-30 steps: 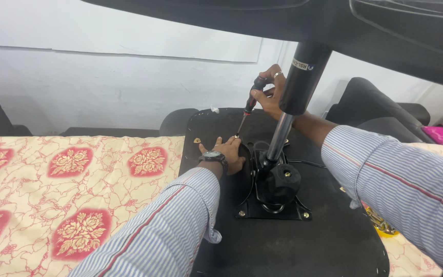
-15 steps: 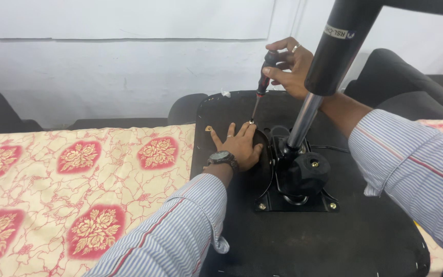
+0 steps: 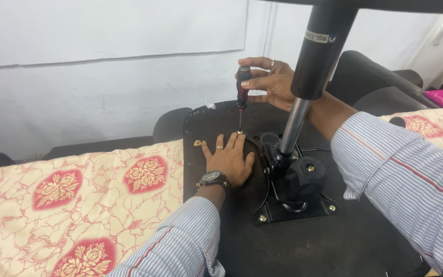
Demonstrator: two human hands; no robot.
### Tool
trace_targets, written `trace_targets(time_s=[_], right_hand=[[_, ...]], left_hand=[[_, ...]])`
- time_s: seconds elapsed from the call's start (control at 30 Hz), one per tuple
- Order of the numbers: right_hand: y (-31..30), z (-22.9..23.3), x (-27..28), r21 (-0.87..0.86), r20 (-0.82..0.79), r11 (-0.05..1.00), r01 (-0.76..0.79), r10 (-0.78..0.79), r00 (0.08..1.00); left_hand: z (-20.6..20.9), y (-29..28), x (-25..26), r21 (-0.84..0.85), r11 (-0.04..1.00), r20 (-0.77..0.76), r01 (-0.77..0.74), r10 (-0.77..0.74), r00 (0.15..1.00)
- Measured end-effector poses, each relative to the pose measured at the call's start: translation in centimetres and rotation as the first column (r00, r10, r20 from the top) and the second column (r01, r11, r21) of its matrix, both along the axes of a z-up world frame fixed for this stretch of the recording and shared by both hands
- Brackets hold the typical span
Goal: The person uses a screwdriver to tighten screws on the underside of an office chair, securing the gas lift cylinder to the seat base. The person repeatedly adjusts the chair and repositions the tool to access different screw locations.
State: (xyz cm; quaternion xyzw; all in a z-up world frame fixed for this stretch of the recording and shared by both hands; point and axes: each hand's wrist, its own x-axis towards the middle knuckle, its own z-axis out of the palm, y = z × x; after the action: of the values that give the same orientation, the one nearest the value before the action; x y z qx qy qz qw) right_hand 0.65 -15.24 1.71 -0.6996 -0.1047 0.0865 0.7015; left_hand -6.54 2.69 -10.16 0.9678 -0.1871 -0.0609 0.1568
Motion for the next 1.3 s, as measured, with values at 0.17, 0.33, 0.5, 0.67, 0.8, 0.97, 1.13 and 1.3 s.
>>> trace_targets(time_s=[0.17, 0.33, 0.5, 0.67, 0.8, 0.97, 1.13, 1.3], right_hand=[[-0.2, -0.3, 0.6, -0.053, 0.113, 0.996, 0.074, -0.068, 0.991], [-0.6, -0.2, 1.5, -0.29, 0.355, 0.956, 0.048, 0.061, 0.933], [-1.1, -0.6, 2.1, -0.361, 0.448, 0.931, 0.051, 0.126, 0.885], [-0.9, -0.7, 1.6, -0.272, 0.432, 0.958, 0.091, 0.037, 0.901], [-0.8, -0.3, 0.9, -0.311, 0.403, 0.933, 0.183, -0.045, 0.914], [-0.9, -0.5, 0.5, -0.508, 0.595, 0.804, 0.31, 0.067, 0.801], [-0.6, -0.2, 0.5, -0.483, 0.607, 0.842, 0.24, 0.124, 0.785], [-1.0, -0.1, 0.2, -0.637, 0.555, 0.685, 0.354, 0.088, 0.827]], left_hand=[[-0.4, 0.1, 0.0, -0.046, 0.999, 0.068, 0.008, -0.004, 0.998], [-0.4, 0.2, -0.1, -0.056, 0.998, 0.082, 0.007, -0.003, 0.997], [-0.8, 0.3, 0.0, -0.073, 0.997, 0.139, 0.019, -0.009, 0.99], [-0.6, 0.1, 0.0, -0.057, 0.998, 0.116, 0.018, -0.011, 0.993], [-0.3, 0.2, -0.3, -0.064, 0.998, 0.097, 0.013, -0.007, 0.995], [0.1, 0.1, -0.4, -0.045, 0.999, 0.081, 0.006, -0.003, 0.997], [0.3, 0.0, -0.4, -0.035, 0.999, 0.056, 0.005, -0.003, 0.998], [0.3, -0.1, -0.3, -0.022, 1.0, 0.066, 0.011, -0.009, 0.998]])
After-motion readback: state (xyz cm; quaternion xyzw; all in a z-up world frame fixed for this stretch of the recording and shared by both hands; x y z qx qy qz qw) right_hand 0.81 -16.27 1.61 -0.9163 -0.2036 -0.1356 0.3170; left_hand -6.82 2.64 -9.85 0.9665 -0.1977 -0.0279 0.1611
